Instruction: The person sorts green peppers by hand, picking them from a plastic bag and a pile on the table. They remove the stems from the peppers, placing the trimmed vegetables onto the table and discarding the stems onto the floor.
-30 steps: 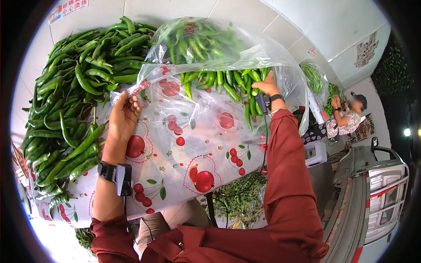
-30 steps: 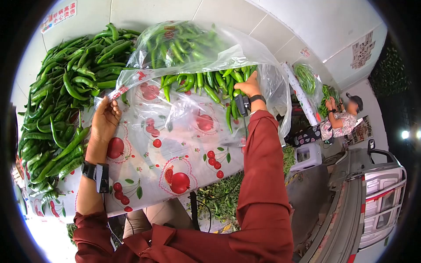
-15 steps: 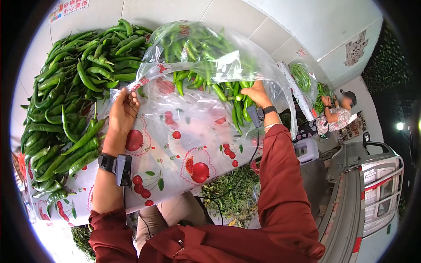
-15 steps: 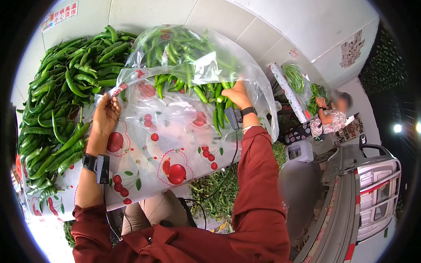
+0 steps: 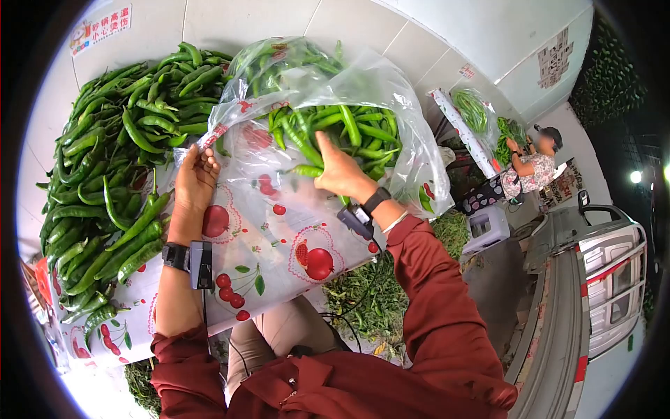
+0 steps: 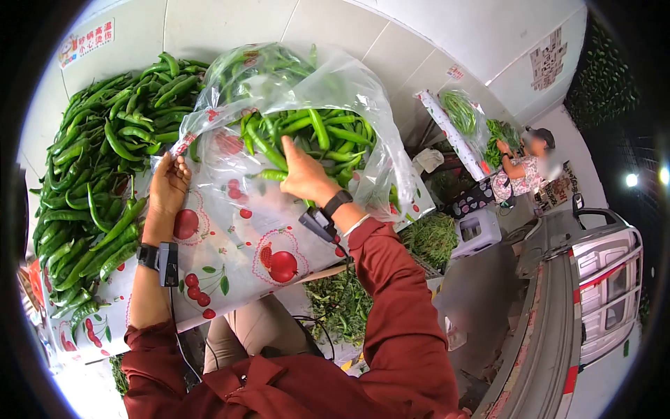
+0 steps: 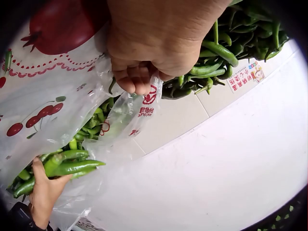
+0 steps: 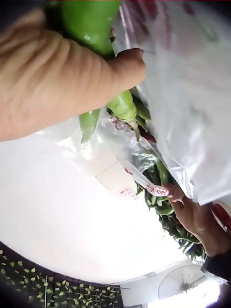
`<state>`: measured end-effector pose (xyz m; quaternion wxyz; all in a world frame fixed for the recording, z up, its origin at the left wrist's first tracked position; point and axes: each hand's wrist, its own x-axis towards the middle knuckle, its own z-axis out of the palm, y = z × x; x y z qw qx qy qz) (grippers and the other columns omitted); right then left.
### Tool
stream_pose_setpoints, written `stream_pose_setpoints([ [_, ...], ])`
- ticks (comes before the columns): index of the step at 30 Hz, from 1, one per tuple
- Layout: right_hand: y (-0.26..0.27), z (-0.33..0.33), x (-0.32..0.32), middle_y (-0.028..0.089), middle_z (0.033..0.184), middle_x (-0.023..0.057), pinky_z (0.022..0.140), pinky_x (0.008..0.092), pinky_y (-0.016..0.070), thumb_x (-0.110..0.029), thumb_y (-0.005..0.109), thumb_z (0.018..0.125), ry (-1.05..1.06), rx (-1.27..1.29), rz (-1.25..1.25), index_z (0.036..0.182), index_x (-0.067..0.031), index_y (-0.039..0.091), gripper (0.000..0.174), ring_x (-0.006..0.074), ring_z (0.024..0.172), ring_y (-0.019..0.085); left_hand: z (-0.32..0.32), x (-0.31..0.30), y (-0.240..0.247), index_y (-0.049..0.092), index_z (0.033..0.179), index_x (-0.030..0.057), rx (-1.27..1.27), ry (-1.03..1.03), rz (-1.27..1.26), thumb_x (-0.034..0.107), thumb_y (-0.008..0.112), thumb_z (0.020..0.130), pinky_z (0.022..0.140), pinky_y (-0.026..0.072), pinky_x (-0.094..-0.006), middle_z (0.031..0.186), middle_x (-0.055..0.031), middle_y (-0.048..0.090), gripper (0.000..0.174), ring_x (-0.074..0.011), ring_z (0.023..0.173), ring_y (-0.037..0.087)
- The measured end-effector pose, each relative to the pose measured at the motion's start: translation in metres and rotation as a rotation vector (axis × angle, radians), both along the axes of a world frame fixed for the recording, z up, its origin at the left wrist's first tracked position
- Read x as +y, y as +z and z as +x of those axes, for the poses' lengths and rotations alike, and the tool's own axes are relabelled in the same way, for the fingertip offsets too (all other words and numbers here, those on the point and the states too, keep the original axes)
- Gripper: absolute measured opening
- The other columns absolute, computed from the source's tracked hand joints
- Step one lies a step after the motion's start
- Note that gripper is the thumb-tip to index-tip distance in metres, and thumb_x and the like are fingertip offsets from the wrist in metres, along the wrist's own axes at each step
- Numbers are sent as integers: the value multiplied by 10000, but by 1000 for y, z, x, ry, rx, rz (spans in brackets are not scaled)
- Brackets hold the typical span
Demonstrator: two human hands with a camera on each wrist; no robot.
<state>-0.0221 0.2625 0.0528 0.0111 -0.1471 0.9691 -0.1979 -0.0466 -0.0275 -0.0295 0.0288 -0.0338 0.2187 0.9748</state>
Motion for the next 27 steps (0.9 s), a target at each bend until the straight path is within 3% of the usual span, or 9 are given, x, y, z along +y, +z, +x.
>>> stream_pose_setpoints([
  [4,1,10,-18,369,1310,264,963,355,372,-106,646,601,90,27,40,1364,21,173,906,357,1176,423,0,3,2,549,818,24,-13,12,13,214,504,905,604,497,-259,743,-72,606,214,-153,617,567],
  [9,26,18,-28,420,1248,269,909,337,395,-106,640,614,149,-61,-126,1357,11,197,873,354,1108,485,-1,3,0,550,823,21,-25,13,30,212,488,912,597,496,-255,735,-72,604,219,-152,614,566],
  [11,32,20,-27,434,1254,136,969,300,324,-49,633,623,271,-74,-324,1363,-23,227,845,207,1151,430,-4,3,-7,554,816,25,6,5,80,226,471,921,589,500,-262,731,-70,608,242,-154,612,571],
  [13,42,23,-29,403,1271,60,1001,289,278,-10,636,622,350,-238,-469,1362,-34,245,837,159,1188,357,-4,3,-7,556,816,33,0,-17,81,234,462,925,587,507,-271,731,-69,614,248,-154,611,578],
  [15,61,32,-38,395,1270,40,1005,285,269,7,641,623,357,-308,-488,1357,-42,265,826,154,1193,344,-2,4,-5,554,823,38,18,-35,88,235,455,928,589,512,-277,731,-67,619,244,-150,611,582],
  [19,80,25,-61,458,1203,43,941,286,345,6,638,613,335,-365,-628,1349,-32,281,819,147,1086,447,-1,6,-1,546,827,51,-11,-19,82,218,471,918,592,517,-281,731,-68,616,204,-159,612,587],
  [21,93,9,-81,495,1143,85,774,280,455,-31,622,653,313,-452,-708,1355,-23,266,787,157,911,547,-1,7,-1,539,835,47,-18,0,63,224,461,922,595,514,-277,746,-69,612,212,-160,617,580],
  [25,116,-65,-137,568,983,56,682,284,485,-216,660,778,466,-446,-840,1165,-22,473,471,152,855,578,0,7,2,535,833,37,-51,-14,36,215,475,916,592,509,-275,772,-76,606,206,-162,625,569],
  [27,126,-116,-159,568,792,-1,670,270,465,-319,645,805,498,-484,-990,926,-37,552,321,82,739,527,3,6,4,540,842,38,-45,9,81,203,490,908,595,510,-280,761,-75,603,184,-164,625,570],
])
